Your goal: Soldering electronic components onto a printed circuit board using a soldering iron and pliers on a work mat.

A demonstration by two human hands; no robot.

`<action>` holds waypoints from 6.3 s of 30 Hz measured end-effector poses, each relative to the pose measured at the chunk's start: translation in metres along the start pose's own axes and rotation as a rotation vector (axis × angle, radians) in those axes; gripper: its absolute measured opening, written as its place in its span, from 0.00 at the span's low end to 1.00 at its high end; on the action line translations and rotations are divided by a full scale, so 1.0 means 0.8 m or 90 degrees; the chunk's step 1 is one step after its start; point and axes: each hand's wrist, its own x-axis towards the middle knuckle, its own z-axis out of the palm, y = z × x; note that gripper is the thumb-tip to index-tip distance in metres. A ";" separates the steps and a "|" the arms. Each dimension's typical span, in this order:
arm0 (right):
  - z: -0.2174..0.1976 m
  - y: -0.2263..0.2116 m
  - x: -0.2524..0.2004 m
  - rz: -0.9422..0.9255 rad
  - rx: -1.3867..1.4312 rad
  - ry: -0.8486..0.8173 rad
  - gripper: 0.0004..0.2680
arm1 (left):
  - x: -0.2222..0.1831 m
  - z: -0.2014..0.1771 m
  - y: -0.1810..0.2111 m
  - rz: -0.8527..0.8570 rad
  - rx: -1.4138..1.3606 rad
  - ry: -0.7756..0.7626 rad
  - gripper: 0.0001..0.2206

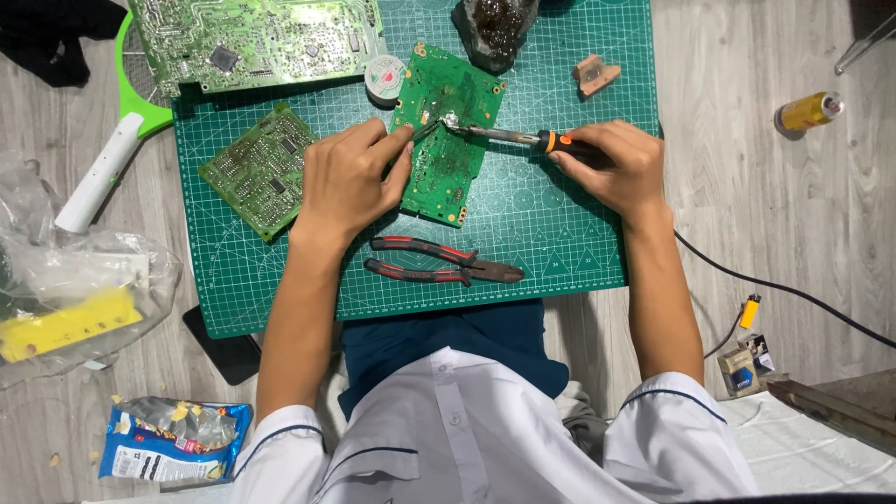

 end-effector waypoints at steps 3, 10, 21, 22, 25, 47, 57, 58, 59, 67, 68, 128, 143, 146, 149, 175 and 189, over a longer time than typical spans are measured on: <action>0.000 -0.001 0.001 0.000 -0.001 0.000 0.07 | 0.001 -0.001 0.001 -0.001 -0.001 0.003 0.04; 0.000 0.001 0.000 -0.002 -0.002 0.003 0.07 | 0.001 -0.001 0.001 -0.001 -0.001 0.004 0.05; 0.003 0.006 -0.004 -0.005 0.000 0.019 0.06 | -0.001 0.003 -0.001 0.001 0.001 0.009 0.04; 0.003 0.007 -0.003 -0.004 -0.001 0.020 0.06 | -0.002 0.004 -0.002 0.001 0.002 0.009 0.04; 0.004 0.010 -0.004 -0.006 -0.004 0.014 0.07 | -0.002 0.005 -0.003 -0.001 -0.001 0.007 0.05; 0.003 -0.002 0.002 -0.043 -0.047 0.027 0.07 | -0.002 0.004 -0.003 0.003 -0.007 0.004 0.04; 0.003 -0.002 0.003 -0.050 -0.067 0.026 0.07 | -0.002 0.004 -0.003 0.000 -0.006 0.000 0.04; 0.003 -0.001 0.002 -0.051 -0.071 0.029 0.07 | -0.002 0.004 -0.002 -0.002 -0.004 0.000 0.04; 0.003 -0.003 0.003 -0.051 -0.072 0.029 0.07 | -0.001 0.005 -0.003 -0.002 -0.005 0.000 0.04; 0.003 -0.002 0.003 -0.047 -0.073 0.030 0.07 | -0.003 0.006 -0.005 -0.004 -0.006 -0.007 0.05; 0.003 -0.002 0.002 -0.047 -0.073 0.029 0.07 | -0.003 0.005 -0.004 -0.005 -0.006 -0.007 0.05; -0.001 -0.008 0.006 -0.247 -0.298 0.067 0.07 | 0.006 -0.014 0.006 0.020 -0.010 0.005 0.04; -0.002 -0.009 0.004 -0.222 -0.236 0.061 0.07 | 0.005 -0.013 0.006 0.018 -0.026 0.013 0.04; -0.004 -0.006 0.000 -0.185 -0.234 0.047 0.09 | 0.005 -0.013 0.006 0.023 -0.019 0.014 0.04; -0.004 -0.003 -0.001 -0.172 -0.151 0.035 0.09 | 0.005 -0.012 0.005 0.024 -0.005 0.011 0.04; -0.002 -0.008 -0.001 -0.104 -0.095 0.001 0.09 | 0.005 -0.012 0.005 0.015 -0.012 0.014 0.05; -0.005 -0.009 0.002 -0.123 -0.123 -0.003 0.09 | 0.004 -0.007 0.009 0.017 -0.047 0.002 0.06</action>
